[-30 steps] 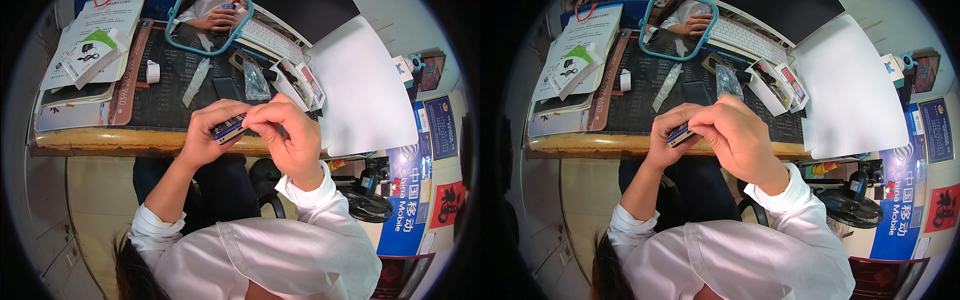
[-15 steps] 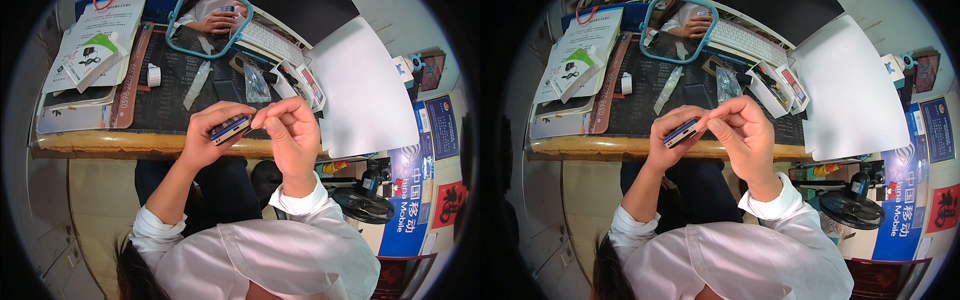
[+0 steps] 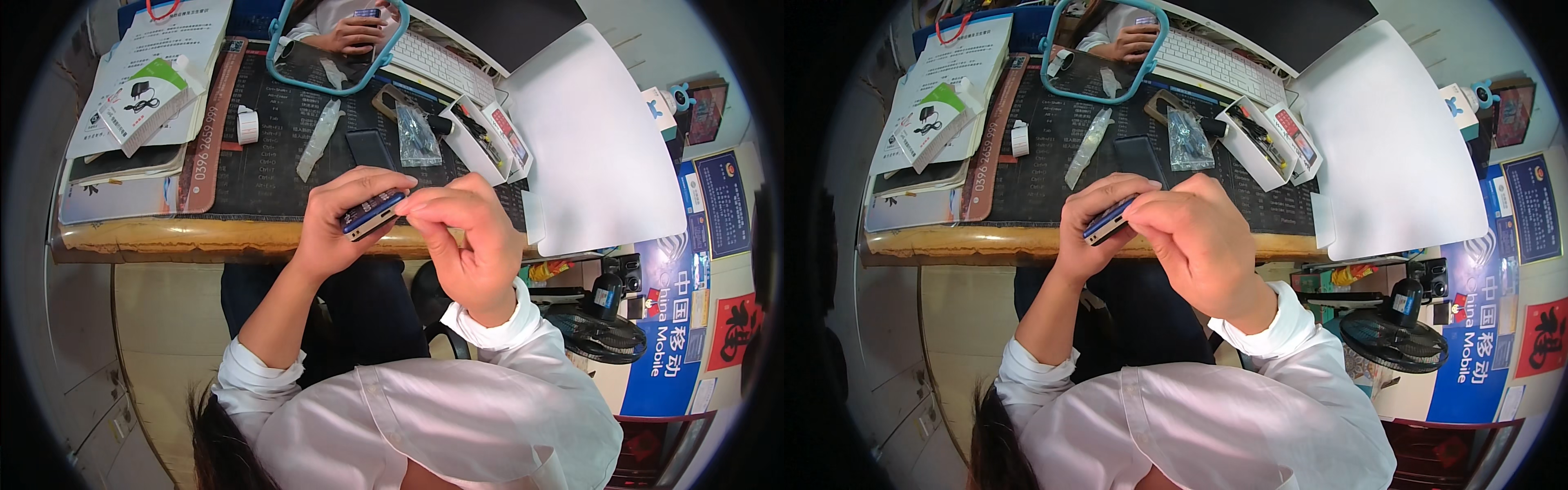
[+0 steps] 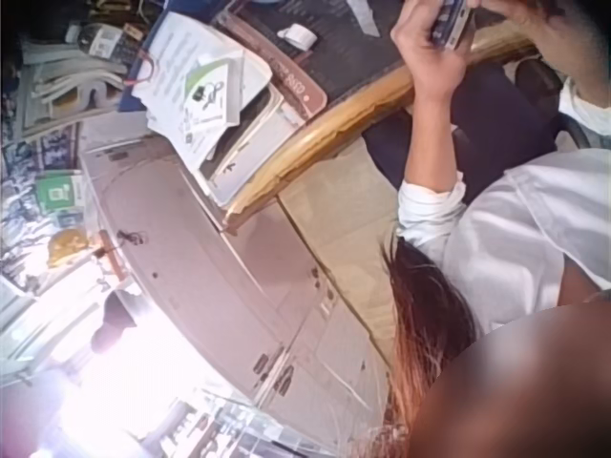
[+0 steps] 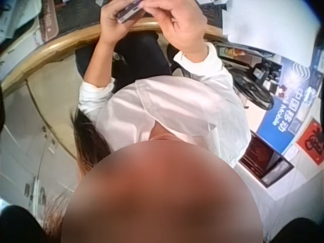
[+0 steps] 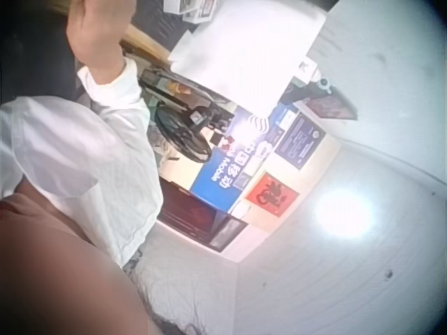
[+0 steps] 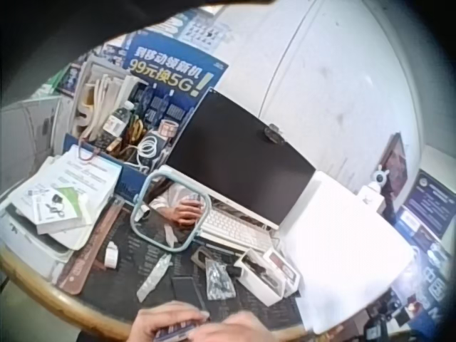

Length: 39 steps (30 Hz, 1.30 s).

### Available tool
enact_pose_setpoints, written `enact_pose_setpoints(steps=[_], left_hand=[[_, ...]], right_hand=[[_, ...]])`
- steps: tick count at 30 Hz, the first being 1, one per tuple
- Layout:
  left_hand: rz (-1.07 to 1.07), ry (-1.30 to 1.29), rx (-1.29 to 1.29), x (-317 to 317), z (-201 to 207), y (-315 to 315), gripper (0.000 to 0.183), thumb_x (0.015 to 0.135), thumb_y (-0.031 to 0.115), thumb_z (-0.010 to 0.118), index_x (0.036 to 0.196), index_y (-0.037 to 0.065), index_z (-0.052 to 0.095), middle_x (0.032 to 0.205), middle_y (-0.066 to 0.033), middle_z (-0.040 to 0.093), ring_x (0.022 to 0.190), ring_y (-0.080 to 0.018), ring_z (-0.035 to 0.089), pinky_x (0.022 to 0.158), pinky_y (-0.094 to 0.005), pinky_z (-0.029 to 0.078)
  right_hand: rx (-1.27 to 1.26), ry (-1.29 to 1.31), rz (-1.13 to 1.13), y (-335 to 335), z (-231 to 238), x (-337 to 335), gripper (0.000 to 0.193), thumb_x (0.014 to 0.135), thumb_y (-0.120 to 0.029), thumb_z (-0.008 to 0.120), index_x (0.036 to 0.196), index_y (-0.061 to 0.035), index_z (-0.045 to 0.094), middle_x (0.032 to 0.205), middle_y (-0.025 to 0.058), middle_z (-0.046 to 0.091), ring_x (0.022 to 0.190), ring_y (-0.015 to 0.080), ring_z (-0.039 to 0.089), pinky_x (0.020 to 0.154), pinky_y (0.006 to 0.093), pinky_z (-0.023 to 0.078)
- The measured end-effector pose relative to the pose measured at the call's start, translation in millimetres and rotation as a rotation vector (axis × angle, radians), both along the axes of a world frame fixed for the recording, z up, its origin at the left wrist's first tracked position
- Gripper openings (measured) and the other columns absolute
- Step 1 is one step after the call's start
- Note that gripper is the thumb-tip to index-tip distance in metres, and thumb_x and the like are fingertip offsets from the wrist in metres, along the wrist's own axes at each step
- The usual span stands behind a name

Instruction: The person removes the back cover of a feature phone, uses a small tool to adjust the SIM card tray, and reassembles the phone. The person then attaches a lanyard to the phone and briefly operates the keypad.

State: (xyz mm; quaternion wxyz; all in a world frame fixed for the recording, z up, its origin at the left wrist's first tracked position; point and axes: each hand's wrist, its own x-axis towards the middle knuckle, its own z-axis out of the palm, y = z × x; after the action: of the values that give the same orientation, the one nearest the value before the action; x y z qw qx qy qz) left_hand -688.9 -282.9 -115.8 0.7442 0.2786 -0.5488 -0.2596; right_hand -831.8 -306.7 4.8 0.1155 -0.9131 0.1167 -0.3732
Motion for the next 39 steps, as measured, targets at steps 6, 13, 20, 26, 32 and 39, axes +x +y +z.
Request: enact_pose_setpoints(steps=[6, 13, 20, 26, 32, 39], left_hand=[[0.009, -0.017, -0.047, -1.1, -2.5, -2.4, 0.047, 0.067, -0.008, 0.075, 0.114, 0.002, 0.073, 0.107, -0.0119, 0.075, 0.1, -0.0289, 0.07, 0.091, -0.0376, 0.054], [0.021, 0.0, -0.049, 1.0, -0.5, -1.7, 0.047, 0.068, -0.008, 0.074, 0.114, 0.002, 0.073, 0.107, -0.012, 0.074, 0.1, -0.0289, 0.07, 0.09, -0.0372, 0.054], [0.027, -0.003, -0.023, 0.1, 0.9, -1.3, 0.045, 0.069, -0.006, 0.074, 0.113, 0.002, 0.073, 0.109, -0.0118, 0.074, 0.1, -0.0279, 0.07, 0.09, -0.0368, 0.054], [0.032, -0.014, -0.016, 0.6, -1.1, -1.1, 0.044, 0.069, -0.007, 0.074, 0.113, 0.002, 0.073, 0.11, -0.0111, 0.074, 0.1, -0.0268, 0.07, 0.09, -0.0355, 0.054], [0.022, -0.002, -0.024, 0.4, -1.0, -1.5, 0.045, 0.069, -0.008, 0.074, 0.113, 0.002, 0.073, 0.11, -0.0106, 0.074, 0.101, -0.0263, 0.07, 0.09, -0.0352, 0.054], [0.027, -0.023, -0.019, -0.2, 0.4, -1.1, 0.042, 0.071, -0.002, 0.075, 0.113, -0.002, 0.073, 0.105, -0.014, 0.074, 0.097, -0.0258, 0.07, 0.088, -0.0356, 0.054]], right_hand=[[0.219, 0.012, -0.028, 1.5, -1.5, -0.4, 0.013, 0.087, 0.002, 0.075, 0.098, -0.0024, 0.069, 0.09, 0.0065, 0.071, 0.071, 0.018, 0.061, 0.062, 0.0274, 0.05], [0.558, -0.25, 0.034, 9.2, -25.8, 4.0, 0.011, 0.095, -0.001, 0.07, 0.105, 0.0024, 0.065, 0.094, 0.0083, 0.073, 0.08, 0.0114, 0.066, 0.069, 0.024, 0.054], [1.086, -0.494, 0.124, 8.6, -40.2, -4.6, 0.017, 0.098, -0.007, 0.067, 0.109, -0.0009, 0.056, 0.101, 0.0189, 0.072, 0.086, 0.0135, 0.067, 0.074, 0.0226, 0.047], [0.732, -0.412, 0.028, 15.1, -29.7, -1.5, 0.016, 0.097, 0.0, 0.066, 0.108, 0.0006, 0.055, 0.1, 0.0193, 0.073, 0.087, 0.0151, 0.065, 0.077, 0.0275, 0.052], [0.227, -0.209, -0.064, 12.8, -27.1, -5.4, 0.019, 0.09, 0.006, 0.071, 0.104, -0.0033, 0.063, 0.1, 0.0084, 0.076, 0.08, 0.0172, 0.062, 0.071, 0.0269, 0.05], [-0.009, -0.121, -0.125, 15.2, -23.9, -1.7, 0.025, 0.084, 0.007, 0.075, 0.103, -0.0074, 0.067, 0.098, 0.0023, 0.076, 0.072, 0.0185, 0.059, 0.067, 0.0289, 0.046]])
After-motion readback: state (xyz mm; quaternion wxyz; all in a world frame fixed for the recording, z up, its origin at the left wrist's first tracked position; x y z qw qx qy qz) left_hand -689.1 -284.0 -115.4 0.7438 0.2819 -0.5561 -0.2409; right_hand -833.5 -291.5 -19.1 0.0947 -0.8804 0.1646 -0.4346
